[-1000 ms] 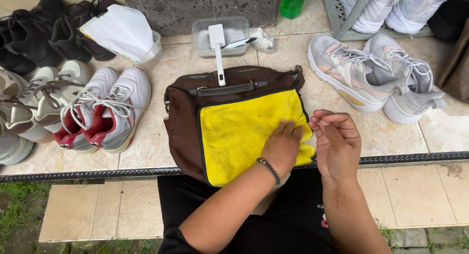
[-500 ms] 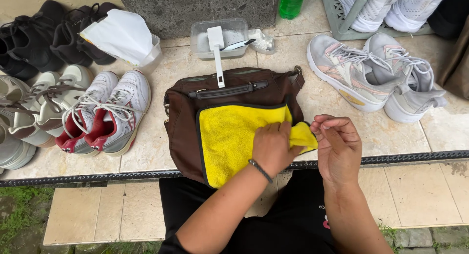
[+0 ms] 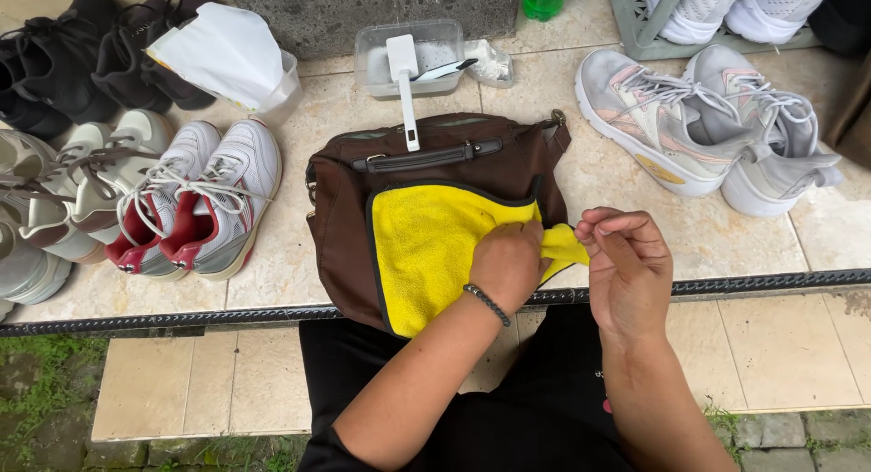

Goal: Cleaning a brown bag with a brush and a cloth

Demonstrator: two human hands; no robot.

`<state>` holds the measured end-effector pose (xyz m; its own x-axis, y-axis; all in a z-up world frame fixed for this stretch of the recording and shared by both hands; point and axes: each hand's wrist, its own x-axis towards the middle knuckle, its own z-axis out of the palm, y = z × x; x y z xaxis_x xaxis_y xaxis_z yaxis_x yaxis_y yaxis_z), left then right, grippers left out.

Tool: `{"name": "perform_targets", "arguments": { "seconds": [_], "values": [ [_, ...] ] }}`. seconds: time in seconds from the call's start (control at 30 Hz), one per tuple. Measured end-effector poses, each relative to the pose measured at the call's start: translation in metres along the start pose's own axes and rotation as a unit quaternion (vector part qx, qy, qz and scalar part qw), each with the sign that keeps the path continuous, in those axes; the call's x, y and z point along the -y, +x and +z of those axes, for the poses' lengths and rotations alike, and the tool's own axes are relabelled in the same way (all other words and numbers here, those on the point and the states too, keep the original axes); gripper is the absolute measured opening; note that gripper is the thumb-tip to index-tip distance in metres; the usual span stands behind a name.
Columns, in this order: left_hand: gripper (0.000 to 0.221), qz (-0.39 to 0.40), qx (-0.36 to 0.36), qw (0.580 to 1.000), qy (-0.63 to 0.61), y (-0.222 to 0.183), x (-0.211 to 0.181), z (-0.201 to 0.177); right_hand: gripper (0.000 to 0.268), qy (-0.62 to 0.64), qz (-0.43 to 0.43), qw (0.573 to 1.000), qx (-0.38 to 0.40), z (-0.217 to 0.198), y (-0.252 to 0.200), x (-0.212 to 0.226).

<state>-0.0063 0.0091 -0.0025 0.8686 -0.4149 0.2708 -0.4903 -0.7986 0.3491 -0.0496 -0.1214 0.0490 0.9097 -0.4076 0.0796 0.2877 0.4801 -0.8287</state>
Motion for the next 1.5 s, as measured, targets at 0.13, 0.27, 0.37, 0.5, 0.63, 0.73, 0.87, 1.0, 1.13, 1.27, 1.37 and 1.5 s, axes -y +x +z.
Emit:
{"name": "perform_targets", "arguments": {
  "seconds": [0.13,0.27,0.37,0.5,0.63,0.73,0.87,1.0,1.13,1.27,1.37,1.5],
  "values": [
    [0.070,-0.050,0.095,0.992,-0.071,-0.002,-0.024,-0.066,0.011,-0.004,-0.007,1.000,-0.006,-0.003,0.001,0.005],
    [0.096,-0.053,0.304,0.950,-0.044,0.008,-0.025,-0.056,0.012,-0.003,-0.009,1.000,-0.010,-0.001,0.000,0.013],
    [0.055,-0.028,0.236,0.968,-0.082,0.010,-0.010,-0.035,0.011,-0.002,-0.010,1.000,-0.007,0.000,-0.001,0.013],
    [0.037,-0.039,0.144,0.986,-0.071,0.006,0.001,-0.007,0.012,-0.001,-0.009,1.000,-0.009,0.003,-0.002,0.016],
    [0.036,-0.049,0.108,0.993,-0.023,0.008,0.007,-0.001,0.012,0.002,-0.009,1.000,-0.001,0.004,-0.002,0.011],
    [0.037,-0.055,0.096,0.994,-0.012,0.007,0.007,-0.004,0.012,0.001,-0.007,1.000,0.002,0.004,-0.001,0.010],
    [0.057,-0.055,0.056,0.996,-0.052,0.000,-0.013,-0.045,0.012,-0.003,-0.005,1.000,-0.009,-0.001,0.001,0.010],
    [0.085,-0.015,0.170,0.980,-0.104,0.001,-0.029,-0.047,0.012,0.001,-0.006,1.000,-0.007,-0.005,0.000,0.007],
    [0.044,-0.001,0.135,0.990,-0.034,0.007,-0.009,0.017,0.012,0.003,-0.004,1.000,-0.008,-0.001,0.000,0.008],
    [0.030,-0.009,0.084,0.996,-0.002,0.009,0.002,0.014,0.012,0.005,-0.005,1.000,-0.006,-0.001,0.001,0.005],
    [0.041,-0.032,0.085,0.996,-0.021,0.009,0.003,0.013,0.013,0.004,-0.006,1.000,-0.003,0.000,0.000,0.003],
    [0.081,-0.059,0.085,0.992,-0.079,-0.009,-0.024,-0.061,0.012,0.002,-0.011,1.000,-0.002,-0.009,0.001,0.005]
  ]
}}
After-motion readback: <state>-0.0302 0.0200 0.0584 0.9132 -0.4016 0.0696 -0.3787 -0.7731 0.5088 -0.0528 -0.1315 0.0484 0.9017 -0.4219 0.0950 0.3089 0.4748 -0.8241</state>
